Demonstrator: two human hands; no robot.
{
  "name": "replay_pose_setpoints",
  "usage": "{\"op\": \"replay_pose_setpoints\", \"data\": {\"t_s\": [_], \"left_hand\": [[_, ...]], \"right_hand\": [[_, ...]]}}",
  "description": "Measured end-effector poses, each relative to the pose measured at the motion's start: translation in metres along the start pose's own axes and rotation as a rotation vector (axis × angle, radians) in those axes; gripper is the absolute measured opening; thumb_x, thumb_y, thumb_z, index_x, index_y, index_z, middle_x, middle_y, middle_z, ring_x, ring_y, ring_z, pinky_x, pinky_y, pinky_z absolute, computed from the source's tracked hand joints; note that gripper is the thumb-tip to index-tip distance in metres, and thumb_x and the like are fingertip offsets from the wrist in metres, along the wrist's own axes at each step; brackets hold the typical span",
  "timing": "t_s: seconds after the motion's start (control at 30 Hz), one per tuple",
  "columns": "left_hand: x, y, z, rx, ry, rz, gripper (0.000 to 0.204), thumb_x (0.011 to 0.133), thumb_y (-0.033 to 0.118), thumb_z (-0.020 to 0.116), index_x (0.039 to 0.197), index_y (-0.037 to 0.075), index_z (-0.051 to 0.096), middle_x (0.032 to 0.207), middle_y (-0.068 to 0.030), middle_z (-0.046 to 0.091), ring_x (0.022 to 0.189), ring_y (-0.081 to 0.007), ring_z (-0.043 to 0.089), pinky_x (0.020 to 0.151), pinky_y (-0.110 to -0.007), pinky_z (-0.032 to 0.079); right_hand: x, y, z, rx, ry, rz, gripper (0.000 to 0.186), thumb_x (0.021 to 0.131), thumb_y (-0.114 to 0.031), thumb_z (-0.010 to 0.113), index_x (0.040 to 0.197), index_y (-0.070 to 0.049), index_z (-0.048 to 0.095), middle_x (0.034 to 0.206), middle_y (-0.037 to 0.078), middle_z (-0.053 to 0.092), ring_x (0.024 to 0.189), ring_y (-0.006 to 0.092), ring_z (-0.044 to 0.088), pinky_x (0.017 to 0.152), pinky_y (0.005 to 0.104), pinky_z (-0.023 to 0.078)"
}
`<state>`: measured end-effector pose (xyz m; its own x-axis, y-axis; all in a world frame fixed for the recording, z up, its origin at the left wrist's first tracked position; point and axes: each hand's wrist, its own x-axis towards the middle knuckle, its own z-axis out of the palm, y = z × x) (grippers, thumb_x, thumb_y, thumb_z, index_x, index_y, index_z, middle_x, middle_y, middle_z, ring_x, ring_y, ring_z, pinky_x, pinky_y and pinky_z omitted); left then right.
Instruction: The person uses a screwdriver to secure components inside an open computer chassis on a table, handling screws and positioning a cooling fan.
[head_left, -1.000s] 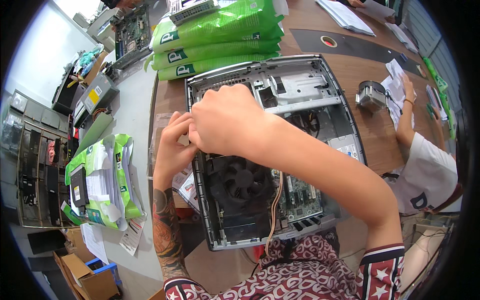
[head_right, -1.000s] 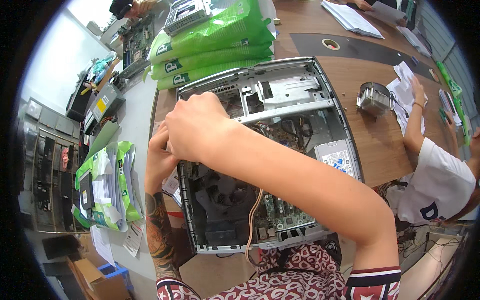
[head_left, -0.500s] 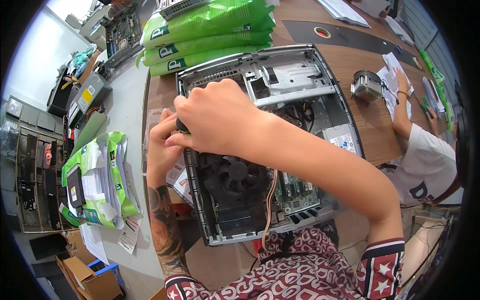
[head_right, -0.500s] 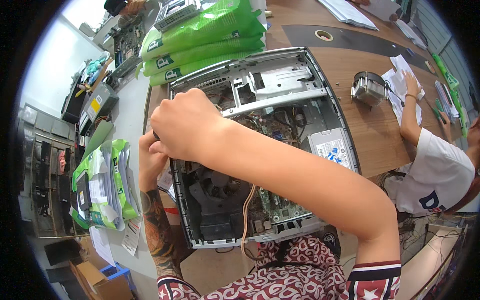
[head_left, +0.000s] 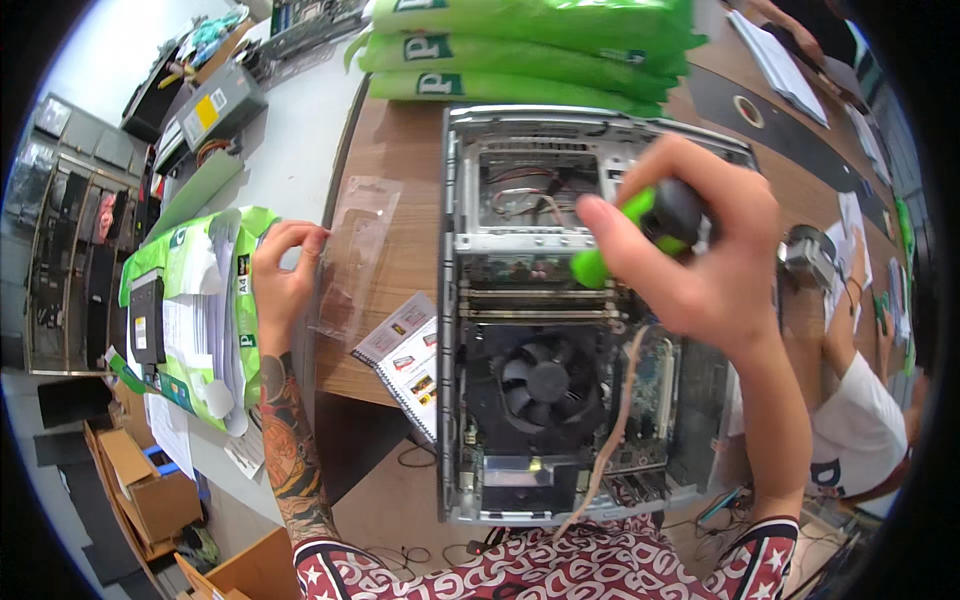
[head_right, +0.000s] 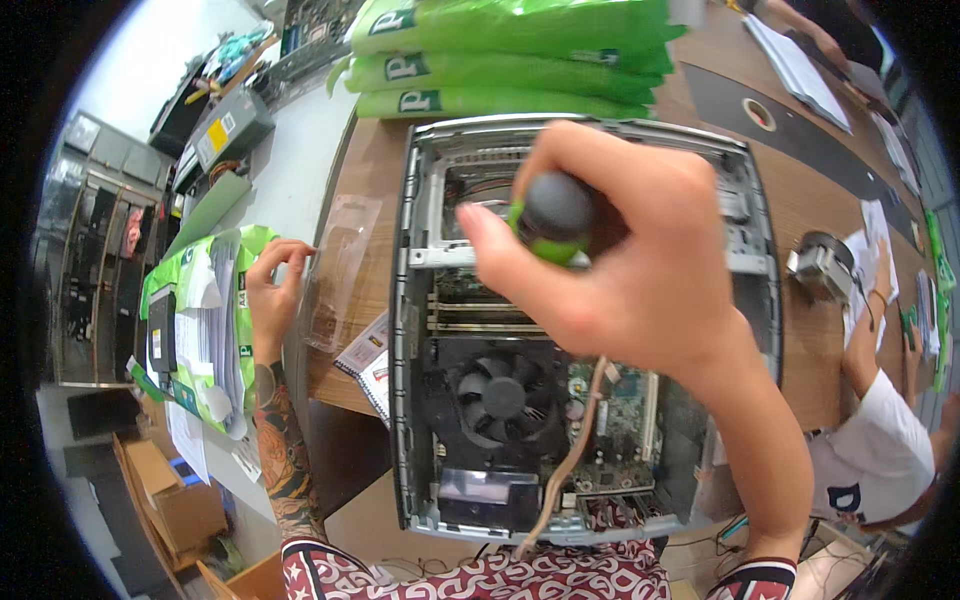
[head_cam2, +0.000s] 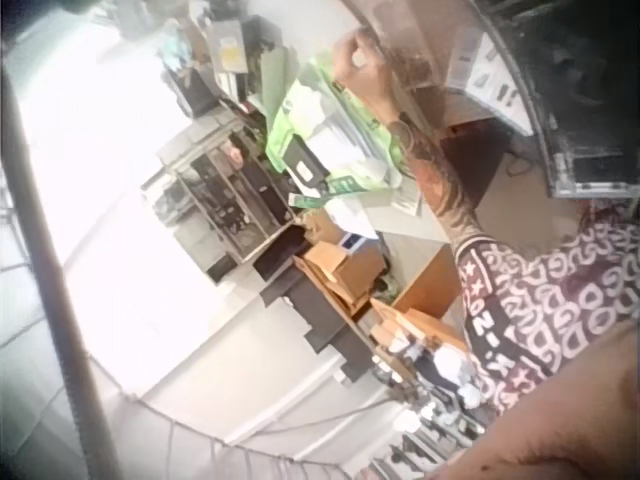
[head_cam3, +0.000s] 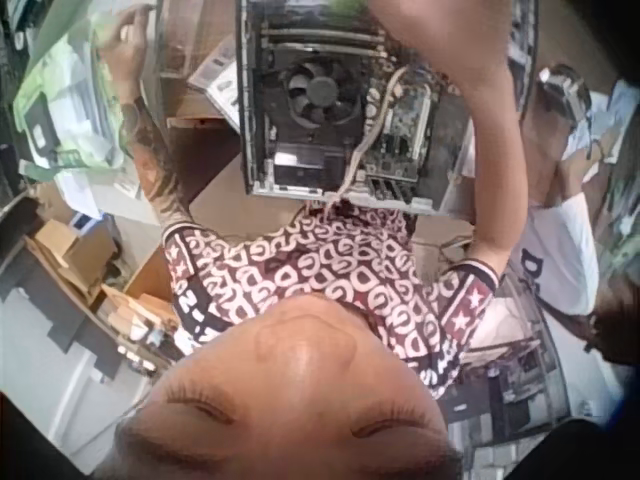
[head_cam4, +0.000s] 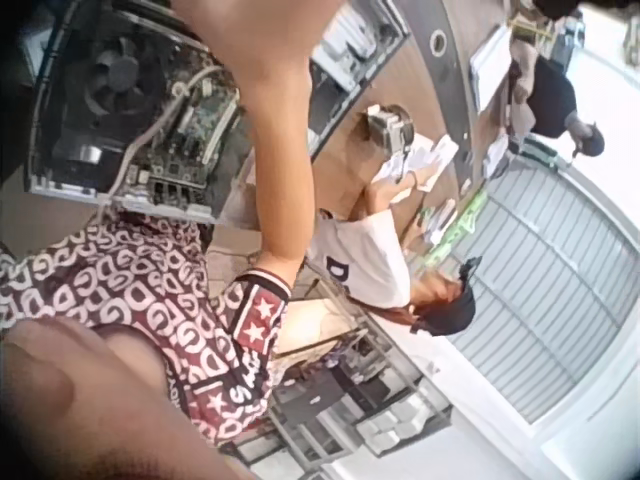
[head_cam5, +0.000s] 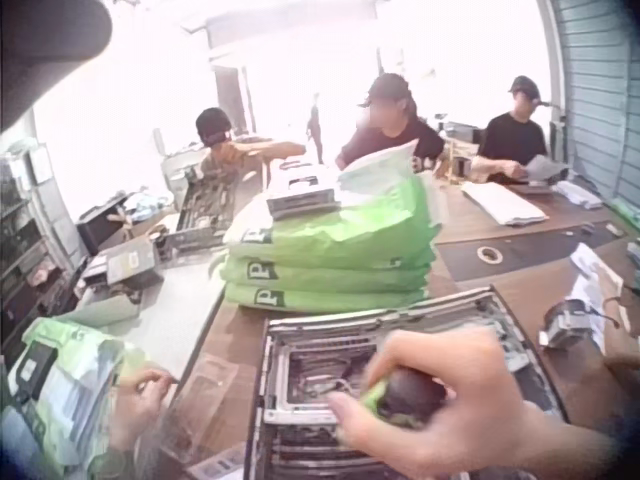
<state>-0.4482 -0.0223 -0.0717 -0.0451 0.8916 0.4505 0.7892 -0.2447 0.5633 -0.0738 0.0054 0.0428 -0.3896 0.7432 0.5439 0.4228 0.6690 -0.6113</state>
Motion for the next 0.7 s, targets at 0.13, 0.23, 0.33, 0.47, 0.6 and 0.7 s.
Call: {"op": "replay_pose_setpoints", "data": {"t_s": [0.13,0.23,0.33,0.47,0.6,0.7], "left_hand": [[-0.013,-0.013,0.008,-0.084,-0.022,-0.236,0.015,0.093,0.011,0.063,0.09,-0.001,0.07,0.082,-0.0066,0.069,0.075,-0.0114,0.061,0.066,-0.025,0.046],[-0.012,-0.026,0.025,-0.178,-0.022,-0.214,0.018,0.094,0.017,0.063,0.093,0.001,0.071,0.075,-0.0032,0.068,0.068,-0.0076,0.058,0.062,-0.023,0.043],[-0.007,-0.023,0.017,-0.194,-0.093,-0.245,0.017,0.091,0.019,0.067,0.094,0.003,0.072,0.077,-0.0018,0.067,0.068,-0.0075,0.053,0.061,-0.023,0.04],[-0.015,-0.025,0.01,-0.088,-0.117,-0.169,0.016,0.086,0.018,0.071,0.096,0.006,0.073,0.078,0.0005,0.064,0.072,-0.0089,0.048,0.063,-0.024,0.039],[-0.011,-0.026,0.013,-0.13,-0.115,-0.171,0.017,0.086,0.019,0.071,0.096,0.005,0.072,0.074,0.0033,0.059,0.067,-0.006,0.046,0.059,-0.023,0.037],[-0.008,-0.038,0.013,-0.094,-0.166,-0.086,0.02,0.093,0.02,0.064,0.104,0.004,0.071,0.088,0.0018,0.068,0.068,-0.0055,0.05,0.065,-0.021,0.041]], "right_hand": [[-0.007,-0.012,0.008,0.022,-0.157,0.215,0.01,0.082,-0.008,0.068,0.083,-0.002,0.06,0.075,0.004,0.057,0.065,0.0101,0.05,0.061,0.0224,0.037],[-0.018,-0.006,-0.004,-0.08,-0.162,0.205,0.017,0.087,-0.017,0.064,0.091,-0.001,0.06,0.085,0.008,0.057,0.076,0.014,0.052,0.073,0.025,0.039],[-0.026,0.005,-0.013,-0.183,-0.111,0.006,0.035,0.092,-0.033,0.062,0.096,0.001,0.061,0.091,0.011,0.057,0.083,0.0158,0.052,0.078,0.0271,0.04],[-0.029,0.001,-0.006,-0.08,-0.086,0.056,0.04,0.094,-0.038,0.059,0.099,0.002,0.06,0.09,0.011,0.056,0.081,0.0166,0.053,0.075,0.0276,0.04],[-0.025,-0.016,0.003,-0.144,-0.153,0.042,0.044,0.098,-0.041,0.053,0.105,0.002,0.061,0.095,0.011,0.06,0.08,0.0148,0.059,0.073,0.0259,0.045],[-0.035,0.007,0.004,-0.178,-0.118,0.046,0.046,0.101,-0.041,0.049,0.108,0.003,0.062,0.106,0.01,0.064,0.081,0.0131,0.063,0.074,0.025,0.05]]}}
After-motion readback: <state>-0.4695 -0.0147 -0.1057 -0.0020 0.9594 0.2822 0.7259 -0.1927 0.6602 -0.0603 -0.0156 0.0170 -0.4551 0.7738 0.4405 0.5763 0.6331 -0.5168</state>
